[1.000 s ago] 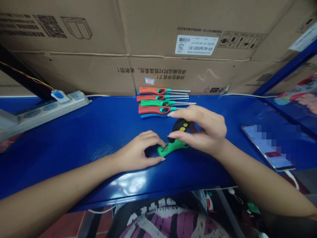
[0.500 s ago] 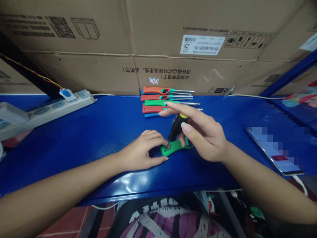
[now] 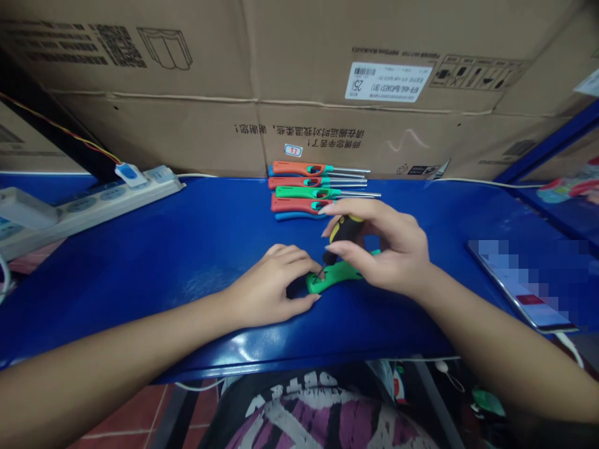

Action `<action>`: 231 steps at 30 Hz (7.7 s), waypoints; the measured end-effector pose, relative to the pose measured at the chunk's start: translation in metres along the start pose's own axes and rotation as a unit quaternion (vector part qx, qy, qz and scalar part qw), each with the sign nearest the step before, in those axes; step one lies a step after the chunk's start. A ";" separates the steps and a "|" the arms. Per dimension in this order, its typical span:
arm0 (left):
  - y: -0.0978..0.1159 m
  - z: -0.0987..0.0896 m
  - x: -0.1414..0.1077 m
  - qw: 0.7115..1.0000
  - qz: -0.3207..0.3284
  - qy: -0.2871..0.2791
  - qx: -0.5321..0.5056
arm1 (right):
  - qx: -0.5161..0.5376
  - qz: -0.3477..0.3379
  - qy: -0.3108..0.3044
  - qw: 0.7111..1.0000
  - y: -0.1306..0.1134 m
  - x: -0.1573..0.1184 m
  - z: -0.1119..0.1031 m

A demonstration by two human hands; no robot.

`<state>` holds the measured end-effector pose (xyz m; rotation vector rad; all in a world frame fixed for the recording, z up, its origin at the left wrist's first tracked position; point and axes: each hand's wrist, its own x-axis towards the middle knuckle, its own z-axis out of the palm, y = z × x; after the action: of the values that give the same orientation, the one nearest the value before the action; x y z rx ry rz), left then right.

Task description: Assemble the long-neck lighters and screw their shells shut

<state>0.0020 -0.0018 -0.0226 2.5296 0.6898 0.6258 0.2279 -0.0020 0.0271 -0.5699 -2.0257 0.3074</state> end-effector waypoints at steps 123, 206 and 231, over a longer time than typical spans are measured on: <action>-0.061 -0.090 0.061 0.951 -0.074 0.125 0.272 | -0.401 0.275 -0.089 0.869 0.099 -0.001 -0.073; -0.014 -0.011 0.006 0.982 -0.095 -0.076 0.145 | -0.462 0.560 -0.143 0.673 0.124 -0.020 -0.111; -0.080 -0.018 0.050 0.932 -0.321 0.164 0.019 | 0.013 0.454 0.157 0.877 0.114 0.002 -0.033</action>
<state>0.0028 0.0931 -0.0346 2.0468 1.5687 0.7879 0.2861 0.0963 -0.0049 -1.4416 -1.3186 0.7370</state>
